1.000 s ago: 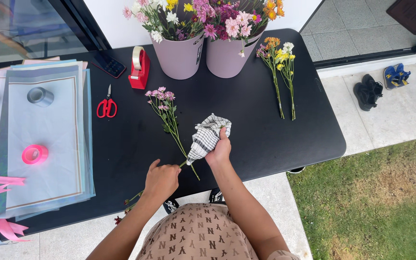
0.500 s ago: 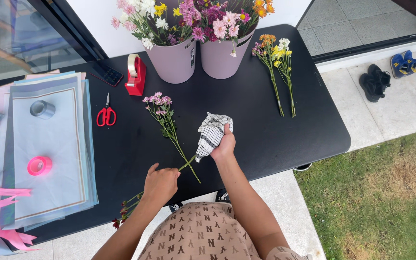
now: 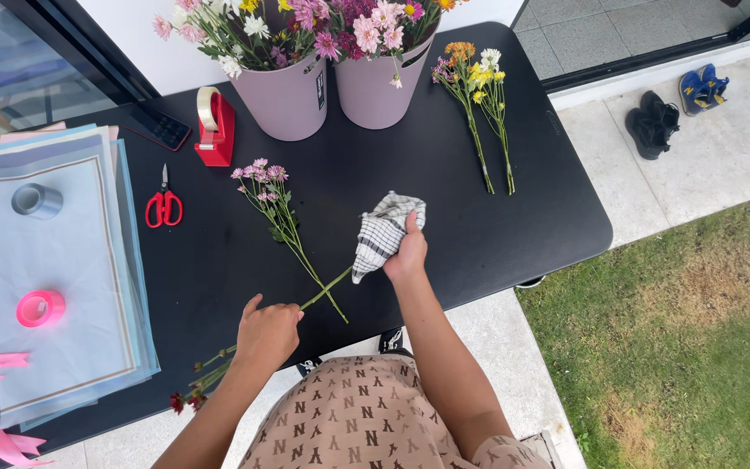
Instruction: The person holds a bunch of flowers and wipes the stems with a cloth. They then take flowers from a vase and wrap tape around the base of the stems.
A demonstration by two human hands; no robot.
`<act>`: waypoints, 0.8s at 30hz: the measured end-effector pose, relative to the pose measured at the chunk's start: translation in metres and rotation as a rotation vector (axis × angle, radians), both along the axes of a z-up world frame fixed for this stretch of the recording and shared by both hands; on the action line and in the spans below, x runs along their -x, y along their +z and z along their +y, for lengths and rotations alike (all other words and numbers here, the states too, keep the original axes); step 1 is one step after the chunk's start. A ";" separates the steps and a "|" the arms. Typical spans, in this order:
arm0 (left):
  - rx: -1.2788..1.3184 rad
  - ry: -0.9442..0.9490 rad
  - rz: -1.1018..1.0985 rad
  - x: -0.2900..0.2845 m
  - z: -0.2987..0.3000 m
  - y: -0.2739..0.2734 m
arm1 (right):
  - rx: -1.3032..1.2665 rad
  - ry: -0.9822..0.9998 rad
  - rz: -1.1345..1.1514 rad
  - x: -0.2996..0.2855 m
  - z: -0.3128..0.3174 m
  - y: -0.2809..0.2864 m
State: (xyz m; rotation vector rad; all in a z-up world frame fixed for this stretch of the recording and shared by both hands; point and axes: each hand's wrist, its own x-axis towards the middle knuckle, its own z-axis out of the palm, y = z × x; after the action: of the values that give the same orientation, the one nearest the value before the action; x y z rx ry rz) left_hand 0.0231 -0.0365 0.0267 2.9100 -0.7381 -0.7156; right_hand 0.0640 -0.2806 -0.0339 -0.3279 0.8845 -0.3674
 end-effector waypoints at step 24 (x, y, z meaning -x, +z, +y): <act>-0.157 -0.146 -0.278 -0.025 -0.069 0.056 | 2.057 1.346 -0.277 0.046 0.012 0.006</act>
State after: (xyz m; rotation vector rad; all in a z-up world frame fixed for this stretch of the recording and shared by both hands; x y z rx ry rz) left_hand 0.0476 -0.1053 0.0827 3.1650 -0.9707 -0.3975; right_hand 0.0183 -0.2687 -0.0279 -2.4912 -0.4587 0.1134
